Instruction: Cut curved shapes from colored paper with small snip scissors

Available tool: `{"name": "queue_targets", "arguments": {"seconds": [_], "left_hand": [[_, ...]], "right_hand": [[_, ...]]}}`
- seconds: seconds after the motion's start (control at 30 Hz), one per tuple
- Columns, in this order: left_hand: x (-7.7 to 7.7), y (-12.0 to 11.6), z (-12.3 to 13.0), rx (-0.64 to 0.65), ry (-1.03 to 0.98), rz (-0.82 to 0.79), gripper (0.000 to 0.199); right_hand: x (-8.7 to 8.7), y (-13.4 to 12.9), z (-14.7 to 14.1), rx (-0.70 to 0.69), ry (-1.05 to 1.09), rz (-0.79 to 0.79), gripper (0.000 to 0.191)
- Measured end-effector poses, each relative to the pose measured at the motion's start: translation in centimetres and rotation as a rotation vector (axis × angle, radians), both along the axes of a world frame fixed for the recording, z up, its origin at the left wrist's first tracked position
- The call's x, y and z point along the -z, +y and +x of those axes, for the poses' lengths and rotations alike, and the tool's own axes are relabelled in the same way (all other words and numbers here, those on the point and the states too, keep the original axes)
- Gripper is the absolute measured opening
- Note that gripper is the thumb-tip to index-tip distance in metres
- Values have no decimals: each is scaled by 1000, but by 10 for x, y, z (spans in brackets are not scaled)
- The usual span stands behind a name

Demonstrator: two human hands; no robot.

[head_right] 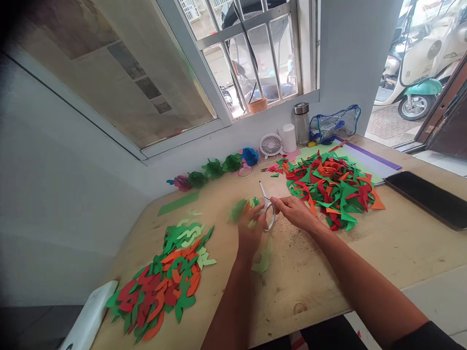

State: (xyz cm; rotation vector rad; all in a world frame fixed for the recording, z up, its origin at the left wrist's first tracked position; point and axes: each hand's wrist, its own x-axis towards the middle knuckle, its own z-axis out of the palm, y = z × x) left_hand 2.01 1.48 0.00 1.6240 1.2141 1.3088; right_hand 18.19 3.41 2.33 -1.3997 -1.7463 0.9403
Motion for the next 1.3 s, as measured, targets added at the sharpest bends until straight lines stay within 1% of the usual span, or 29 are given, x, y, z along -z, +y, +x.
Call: {"name": "queue_targets", "arguments": {"seconds": [0.23, 0.77, 1.03, 1.17, 1.3], "left_hand": [[3, 1, 0, 3, 23, 50, 31], [7, 3, -1, 16, 5, 26, 31], [6, 2, -1, 20, 2, 24, 30], [7, 2, -2, 9, 10, 27, 30], [7, 2, -2, -5, 20, 17, 30]], "right_hand": [[1, 1, 2, 14, -44, -25, 62], [3, 2, 2, 42, -54, -15, 62], [5, 2, 3, 51, -56, -6, 60], [5, 2, 3, 50, -80, 13, 58], [3, 2, 2, 39, -73, 67, 57]]}}
